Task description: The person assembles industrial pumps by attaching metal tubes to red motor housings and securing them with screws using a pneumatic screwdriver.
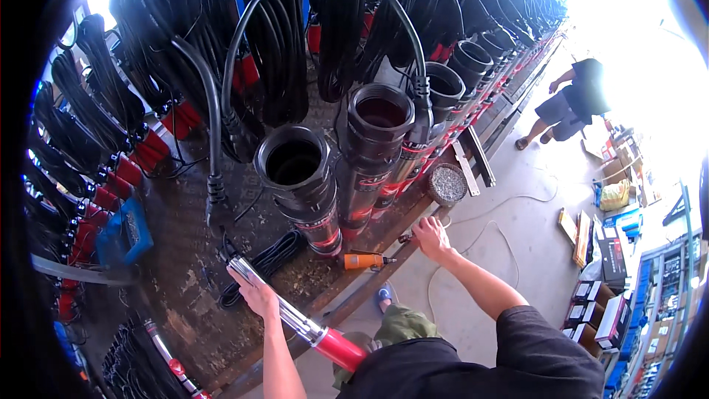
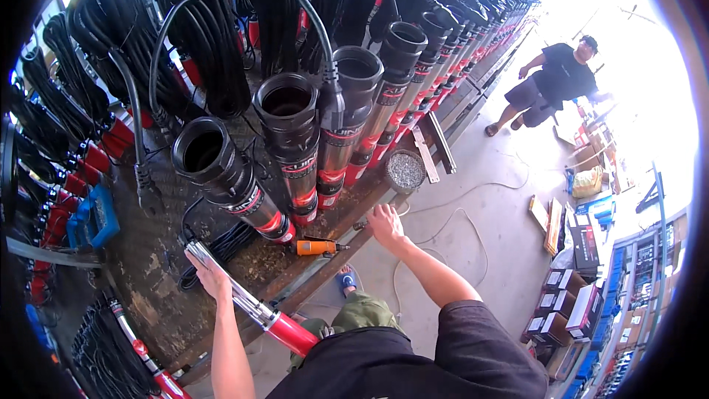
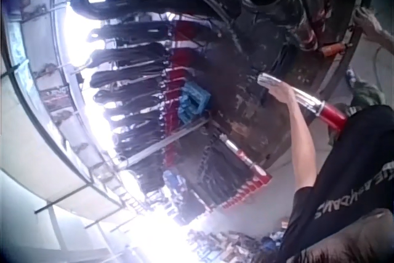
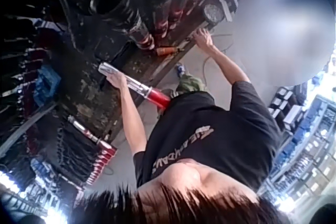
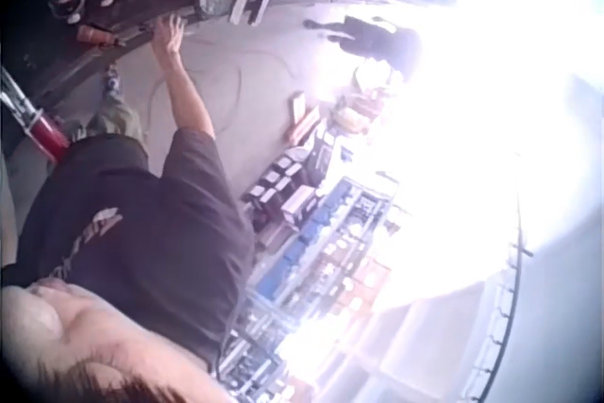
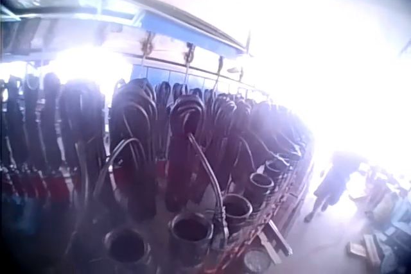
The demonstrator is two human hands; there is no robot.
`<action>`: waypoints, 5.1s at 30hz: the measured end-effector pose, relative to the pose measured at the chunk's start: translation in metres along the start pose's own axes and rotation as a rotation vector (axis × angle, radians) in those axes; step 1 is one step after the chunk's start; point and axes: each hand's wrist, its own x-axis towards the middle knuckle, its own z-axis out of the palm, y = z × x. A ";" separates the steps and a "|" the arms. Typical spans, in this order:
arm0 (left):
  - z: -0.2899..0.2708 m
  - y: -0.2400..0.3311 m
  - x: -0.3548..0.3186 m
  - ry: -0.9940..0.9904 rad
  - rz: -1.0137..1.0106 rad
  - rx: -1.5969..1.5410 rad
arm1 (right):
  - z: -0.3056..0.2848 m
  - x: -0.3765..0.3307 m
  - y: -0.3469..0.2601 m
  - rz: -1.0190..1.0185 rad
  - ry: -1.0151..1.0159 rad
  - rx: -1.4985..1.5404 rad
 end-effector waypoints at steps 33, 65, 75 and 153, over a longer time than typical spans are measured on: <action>0.012 -0.031 0.014 0.083 -0.091 0.177 | -0.067 -0.025 -0.115 -0.003 0.050 0.522; -0.006 -0.010 0.006 -0.026 -0.102 0.109 | -0.109 -0.053 -0.229 0.256 -0.350 0.166; 0.007 -0.016 0.010 0.033 -0.062 0.251 | 0.017 -0.070 -0.217 0.285 0.036 0.738; 0.029 -0.058 0.042 0.134 0.130 0.401 | -0.069 -0.115 0.152 0.991 0.779 0.444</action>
